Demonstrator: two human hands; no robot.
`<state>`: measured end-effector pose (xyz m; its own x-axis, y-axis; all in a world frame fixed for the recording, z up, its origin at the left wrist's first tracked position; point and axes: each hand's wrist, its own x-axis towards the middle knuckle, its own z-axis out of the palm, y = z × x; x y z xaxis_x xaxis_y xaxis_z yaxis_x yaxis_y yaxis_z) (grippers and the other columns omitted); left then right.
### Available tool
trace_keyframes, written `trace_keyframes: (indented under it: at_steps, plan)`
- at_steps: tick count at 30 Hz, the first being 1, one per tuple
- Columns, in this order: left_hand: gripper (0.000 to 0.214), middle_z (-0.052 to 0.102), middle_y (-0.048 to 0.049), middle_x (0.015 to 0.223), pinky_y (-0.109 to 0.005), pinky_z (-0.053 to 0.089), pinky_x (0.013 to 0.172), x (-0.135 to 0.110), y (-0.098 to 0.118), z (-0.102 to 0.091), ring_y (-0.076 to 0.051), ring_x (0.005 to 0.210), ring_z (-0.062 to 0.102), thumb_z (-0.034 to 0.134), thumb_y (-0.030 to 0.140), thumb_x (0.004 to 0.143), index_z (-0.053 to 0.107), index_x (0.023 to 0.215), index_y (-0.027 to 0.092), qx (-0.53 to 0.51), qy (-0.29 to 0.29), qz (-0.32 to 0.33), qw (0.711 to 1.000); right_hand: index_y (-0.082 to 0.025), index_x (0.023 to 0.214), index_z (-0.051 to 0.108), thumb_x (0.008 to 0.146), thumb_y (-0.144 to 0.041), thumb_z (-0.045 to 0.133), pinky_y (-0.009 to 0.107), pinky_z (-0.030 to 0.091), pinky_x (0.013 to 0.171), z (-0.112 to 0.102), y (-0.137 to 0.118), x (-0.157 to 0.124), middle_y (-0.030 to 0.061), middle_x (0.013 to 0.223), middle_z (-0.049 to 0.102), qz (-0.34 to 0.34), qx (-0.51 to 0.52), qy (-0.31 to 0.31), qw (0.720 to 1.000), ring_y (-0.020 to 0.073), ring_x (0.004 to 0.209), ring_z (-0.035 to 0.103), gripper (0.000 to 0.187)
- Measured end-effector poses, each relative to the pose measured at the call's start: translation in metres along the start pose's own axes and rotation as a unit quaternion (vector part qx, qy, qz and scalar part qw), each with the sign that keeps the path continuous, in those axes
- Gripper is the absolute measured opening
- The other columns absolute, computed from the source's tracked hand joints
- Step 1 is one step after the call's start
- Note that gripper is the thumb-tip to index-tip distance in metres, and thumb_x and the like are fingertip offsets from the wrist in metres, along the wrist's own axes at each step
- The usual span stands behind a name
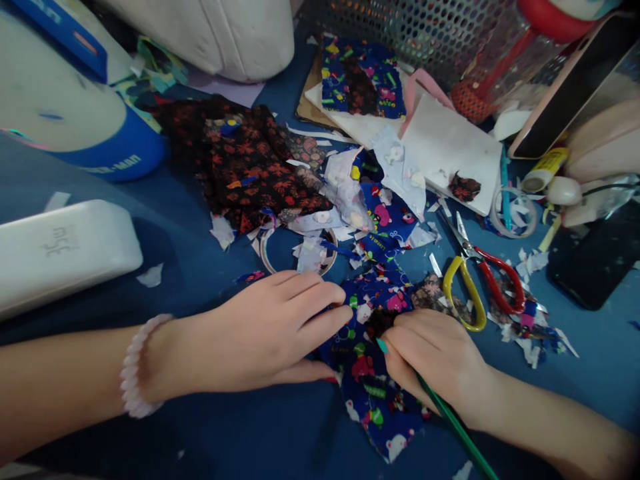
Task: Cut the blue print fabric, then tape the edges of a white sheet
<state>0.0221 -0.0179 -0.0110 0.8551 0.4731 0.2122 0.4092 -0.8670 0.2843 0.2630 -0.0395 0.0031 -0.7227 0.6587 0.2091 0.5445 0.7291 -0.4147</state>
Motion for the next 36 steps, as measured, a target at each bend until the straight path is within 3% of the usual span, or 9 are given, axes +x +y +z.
trace_keyframes:
  at_steps: [4, 11, 18, 24, 32, 36]
  plan:
    - [0.054, 0.062, -0.0114, 0.111, -0.041, 0.051, 0.088, -0.001, 0.0, 0.0, -0.025, 0.096, 0.059, 0.066, 0.05, 0.084, 0.055, 0.123, 0.014, 0.0, -0.004, 0.003, 1.0, -0.019, 0.059, 0.045, 0.09, -0.008, 0.039, 0.028, 0.025, 0.048, 0.001, 0.001, 0.0, -0.0032, 0.055, 0.036, 0.032, 0.036, -0.002, 0.999, 0.0105, 0.05, 0.029, 0.034]
    - [0.05, 0.051, -0.0042, 0.142, -0.037, 0.042, 0.095, -0.001, 0.0, 0.001, -0.026, 0.127, 0.043, 0.052, 0.046, 0.095, 0.049, 0.137, 0.019, 0.007, -0.047, 0.027, 0.998, -0.02, 0.058, 0.041, 0.084, -0.004, 0.039, 0.028, 0.023, 0.049, 0.0, 0.002, -0.003, -0.0031, 0.055, 0.036, 0.035, 0.052, -0.008, 0.998, 0.0113, 0.051, 0.028, 0.031]
    - [0.046, 0.052, -0.0046, 0.142, -0.036, 0.041, 0.098, -0.001, 0.001, 0.003, -0.026, 0.127, 0.044, 0.055, 0.046, 0.093, 0.055, 0.131, 0.02, -0.007, -0.046, 0.018, 0.999, -0.021, 0.055, 0.033, 0.087, -0.001, 0.041, 0.027, 0.025, 0.051, -0.007, 0.007, -0.002, -0.0033, 0.054, 0.038, 0.049, 0.086, -0.067, 0.993, 0.0103, 0.051, 0.03, 0.038]
    - [0.047, 0.055, -0.0069, 0.138, -0.037, 0.042, 0.099, -0.001, 0.002, 0.004, -0.026, 0.128, 0.045, 0.057, 0.045, 0.092, 0.055, 0.131, 0.019, -0.014, -0.039, 0.012, 0.999, -0.021, 0.055, 0.034, 0.088, -0.002, 0.042, 0.026, 0.026, 0.05, -0.011, 0.006, 0.0, -0.0033, 0.053, 0.04, 0.042, 0.08, -0.08, 0.993, 0.0102, 0.051, 0.031, 0.039]
    - [0.05, 0.055, -0.0079, 0.137, -0.041, 0.041, 0.101, -0.002, 0.001, 0.004, -0.029, 0.127, 0.046, 0.06, 0.045, 0.09, 0.053, 0.133, 0.02, -0.024, -0.045, 0.002, 0.999, -0.021, 0.056, 0.035, 0.087, -0.001, 0.041, 0.025, 0.027, 0.05, -0.008, 0.008, 0.0, -0.0033, 0.054, 0.039, 0.029, 0.081, -0.06, 0.995, 0.01, 0.05, 0.03, 0.038]
    - [0.05, 0.055, -0.0085, 0.136, -0.041, 0.043, 0.099, -0.001, 0.001, 0.003, -0.029, 0.126, 0.047, 0.062, 0.043, 0.089, 0.054, 0.132, 0.019, -0.027, -0.042, 0.005, 0.999, -0.022, 0.058, 0.037, 0.089, -0.006, 0.039, 0.026, 0.027, 0.049, -0.004, 0.009, 0.0, -0.0036, 0.052, 0.036, 0.006, 0.083, 0.022, 0.996, 0.0103, 0.049, 0.031, 0.035]
